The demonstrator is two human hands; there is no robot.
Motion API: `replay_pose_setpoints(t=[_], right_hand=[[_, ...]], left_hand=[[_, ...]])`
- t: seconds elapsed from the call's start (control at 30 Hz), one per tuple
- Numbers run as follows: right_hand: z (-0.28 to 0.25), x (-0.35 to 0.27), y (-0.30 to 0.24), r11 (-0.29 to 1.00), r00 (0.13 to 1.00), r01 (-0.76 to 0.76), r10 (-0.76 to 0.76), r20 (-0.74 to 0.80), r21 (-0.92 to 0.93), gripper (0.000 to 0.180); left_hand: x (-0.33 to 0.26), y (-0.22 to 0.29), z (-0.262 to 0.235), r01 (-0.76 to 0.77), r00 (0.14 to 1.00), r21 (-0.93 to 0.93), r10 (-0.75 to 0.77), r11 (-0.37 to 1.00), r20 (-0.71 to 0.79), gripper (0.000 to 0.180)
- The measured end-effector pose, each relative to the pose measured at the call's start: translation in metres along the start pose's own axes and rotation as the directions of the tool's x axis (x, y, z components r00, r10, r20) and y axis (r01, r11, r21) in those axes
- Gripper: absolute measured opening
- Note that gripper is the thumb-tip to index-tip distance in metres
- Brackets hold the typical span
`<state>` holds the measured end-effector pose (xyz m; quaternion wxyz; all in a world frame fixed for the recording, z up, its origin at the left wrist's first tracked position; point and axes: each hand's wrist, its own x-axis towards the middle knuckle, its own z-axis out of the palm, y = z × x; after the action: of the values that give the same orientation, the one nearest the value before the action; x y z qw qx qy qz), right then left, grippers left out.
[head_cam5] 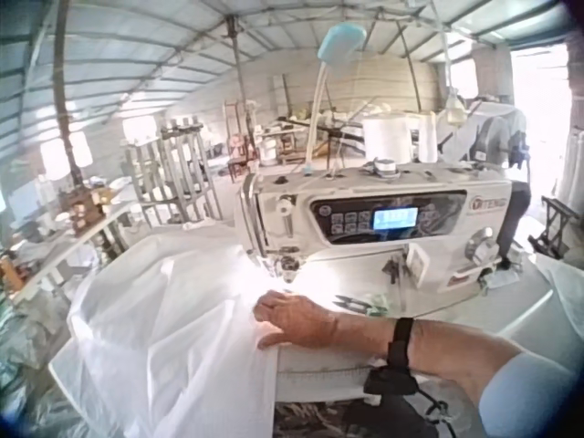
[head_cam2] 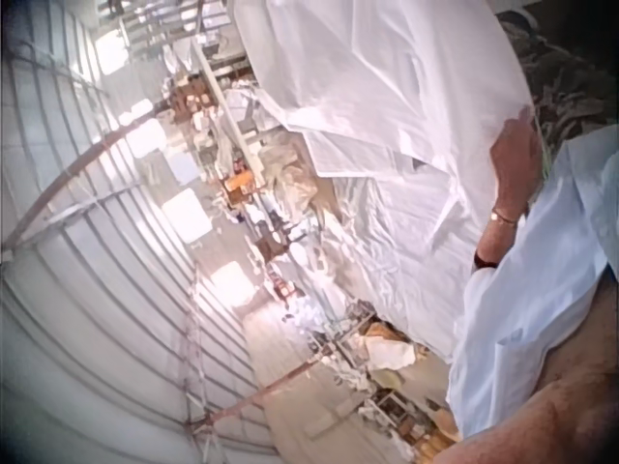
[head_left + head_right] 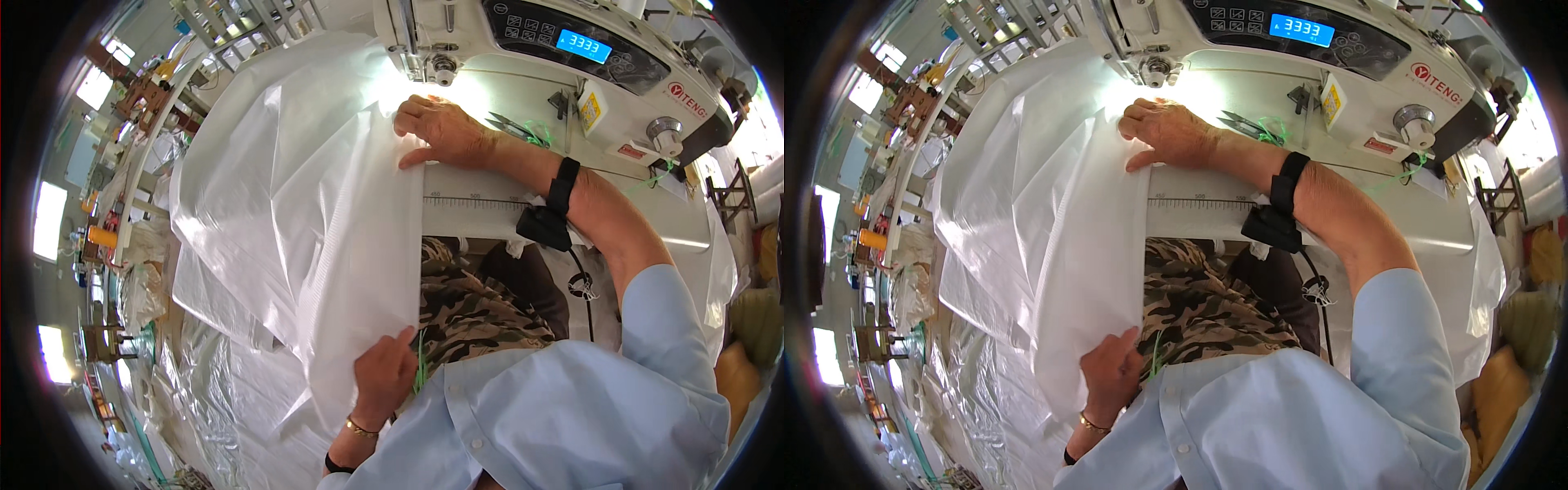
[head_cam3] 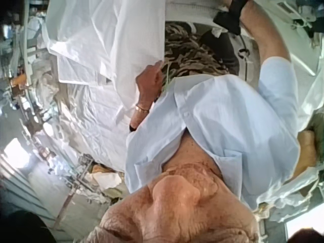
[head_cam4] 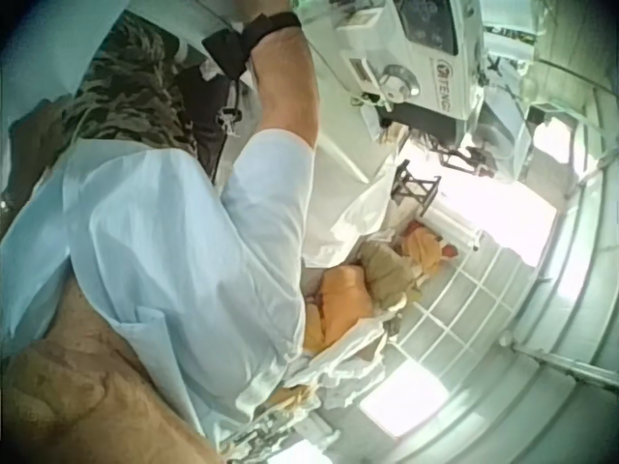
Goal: Sewing a large white plastic or fabric sheet using an industrial sewing machine.
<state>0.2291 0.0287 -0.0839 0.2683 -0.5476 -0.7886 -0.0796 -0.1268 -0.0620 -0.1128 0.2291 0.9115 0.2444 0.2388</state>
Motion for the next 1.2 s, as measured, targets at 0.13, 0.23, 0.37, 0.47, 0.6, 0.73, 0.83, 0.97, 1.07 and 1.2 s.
replay_pose_setpoints(t=[0.13, 0.23, 0.37, 0.47, 0.6, 0.73, 0.83, 0.97, 1.07, 1.2], right_hand=[[0.007, -0.012, -0.022, 0.941, 0.978, -0.186, 0.206, 0.042, -0.284, 0.047], [-0.006, -0.023, -0.034, 0.935, 0.962, -0.21, 0.25, 0.112, -0.287, 0.05], [-0.012, -0.025, -0.041, 0.916, 0.914, -0.287, 0.349, 0.205, -0.28, 0.061], [-0.012, -0.024, -0.044, 0.92, 0.894, -0.303, 0.364, 0.259, -0.247, 0.069], [-0.015, -0.029, -0.045, 0.952, 0.923, -0.261, 0.294, 0.247, -0.158, 0.08], [-0.026, -0.031, -0.045, 0.957, 0.903, -0.274, 0.291, 0.317, -0.099, 0.085], [-0.027, -0.027, -0.045, 0.949, 0.881, -0.306, 0.313, 0.355, -0.077, 0.082], [-0.024, -0.033, -0.038, 0.956, 0.898, -0.291, 0.288, 0.334, -0.042, 0.076], [-0.017, -0.04, -0.031, 0.973, 0.962, -0.204, 0.219, 0.163, -0.104, 0.061], [-0.008, -0.042, -0.026, 0.966, 0.951, -0.232, 0.249, 0.182, -0.112, 0.057]], left_hand=[[0.011, 0.005, 0.008, -0.063, 0.996, 0.002, 0.063, 0.998, 0.058, 0.03], [0.02, 0.003, 0.008, -0.134, 0.989, 0.008, 0.134, 0.991, 0.056, 0.029], [0.036, -0.004, 0.011, -0.226, 0.974, 0.024, 0.226, 0.974, -0.003, 0.025], [0.052, -0.011, 0.013, -0.248, 0.969, 0.052, 0.248, 0.967, -0.004, 0.022], [0.082, -0.019, 0.013, -0.339, 0.941, 0.092, 0.339, 0.936, 0.016, 0.015], [0.119, -0.023, 0.011, -0.455, 0.89, 0.175, 0.444, 0.873, 0.1, 0.008], [0.142, -0.023, 0.01, -0.431, 0.901, 0.278, 0.393, 0.859, 0.182, 0.009], [0.175, -0.018, 0.015, -0.424, 0.904, 0.336, 0.369, 0.841, 0.217, 0.012], [0.2, -0.018, 0.023, -0.398, 0.913, 0.378, 0.321, 0.836, 0.252, 0.013], [0.226, -0.024, 0.035, -0.352, 0.931, 0.368, 0.282, 0.861, 0.232, 0.01]])
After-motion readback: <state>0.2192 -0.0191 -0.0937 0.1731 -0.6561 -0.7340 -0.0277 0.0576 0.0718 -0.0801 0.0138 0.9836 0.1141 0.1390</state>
